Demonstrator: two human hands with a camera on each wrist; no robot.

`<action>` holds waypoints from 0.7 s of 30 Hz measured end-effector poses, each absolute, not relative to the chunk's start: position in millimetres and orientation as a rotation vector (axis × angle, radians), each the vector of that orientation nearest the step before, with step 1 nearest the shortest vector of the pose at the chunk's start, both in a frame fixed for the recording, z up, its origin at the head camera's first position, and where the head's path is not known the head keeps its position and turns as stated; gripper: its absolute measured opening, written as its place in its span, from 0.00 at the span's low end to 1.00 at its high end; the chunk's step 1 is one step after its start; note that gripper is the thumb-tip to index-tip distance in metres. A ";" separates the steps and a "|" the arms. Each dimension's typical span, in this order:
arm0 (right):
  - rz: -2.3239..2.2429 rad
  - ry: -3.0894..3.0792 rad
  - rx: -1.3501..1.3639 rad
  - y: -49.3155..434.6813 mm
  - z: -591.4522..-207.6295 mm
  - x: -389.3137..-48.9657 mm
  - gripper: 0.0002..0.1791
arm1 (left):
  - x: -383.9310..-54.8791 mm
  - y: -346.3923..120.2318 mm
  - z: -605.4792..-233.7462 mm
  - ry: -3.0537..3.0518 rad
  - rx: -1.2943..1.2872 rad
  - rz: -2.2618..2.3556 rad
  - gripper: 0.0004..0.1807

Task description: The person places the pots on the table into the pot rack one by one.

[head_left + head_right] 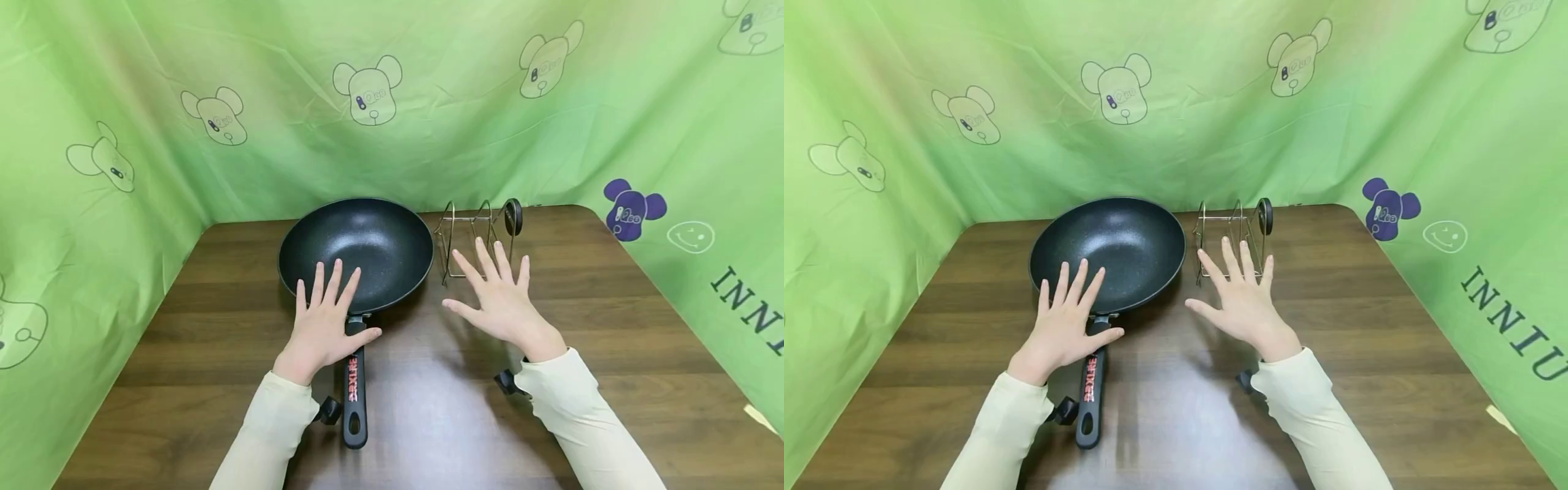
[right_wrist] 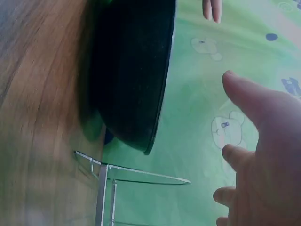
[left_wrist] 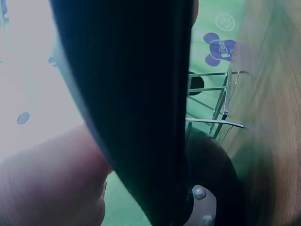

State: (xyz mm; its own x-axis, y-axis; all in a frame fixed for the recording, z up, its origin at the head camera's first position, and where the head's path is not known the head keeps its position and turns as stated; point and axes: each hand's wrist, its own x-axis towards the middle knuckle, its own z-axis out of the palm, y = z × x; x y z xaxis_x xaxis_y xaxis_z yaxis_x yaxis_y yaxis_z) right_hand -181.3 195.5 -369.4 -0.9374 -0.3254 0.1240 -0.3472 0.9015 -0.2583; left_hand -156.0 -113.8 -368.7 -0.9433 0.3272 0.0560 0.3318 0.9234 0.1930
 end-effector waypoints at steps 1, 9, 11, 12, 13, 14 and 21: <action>0.458 -2.983 0.546 194.8 -369.2 -180.8 0.47 | -155.6 -114.2 -368.2 -3.053 -0.517 -0.312 0.55; 0.625 -2.935 0.729 189.8 -372.5 -170.1 0.43 | -148.9 -120.8 -367.0 -2.989 -0.520 -0.336 0.52; 0.644 -2.928 0.758 189.7 -373.0 -167.0 0.42 | -146.4 -122.6 -366.6 -2.964 -0.533 -0.356 0.51; 0.660 -2.926 0.772 189.7 -373.5 -165.6 0.42 | -144.9 -123.6 -366.7 -2.951 -0.538 -0.371 0.50; 0.675 -2.924 0.786 189.9 -374.4 -164.1 0.41 | -143.2 -124.5 -366.7 -2.936 -0.544 -0.392 0.50; 0.696 -2.921 0.803 189.8 -375.0 -162.3 0.41 | -141.4 -125.5 -366.8 -2.922 -0.549 -0.414 0.50; 0.868 -2.900 0.924 186.6 -383.0 -147.3 0.38 | -127.6 -134.1 -369.7 -2.823 -0.568 -0.624 0.51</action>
State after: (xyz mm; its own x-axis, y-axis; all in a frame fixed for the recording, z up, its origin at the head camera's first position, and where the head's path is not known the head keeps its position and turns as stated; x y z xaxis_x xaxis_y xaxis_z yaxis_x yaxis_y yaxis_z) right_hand -147.3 186.6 -383.0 -0.8292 -0.5415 0.1385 -0.5286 0.6790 -0.5094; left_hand -127.6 -134.1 -369.7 -0.9073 0.3250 0.2666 0.4071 0.8373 0.3649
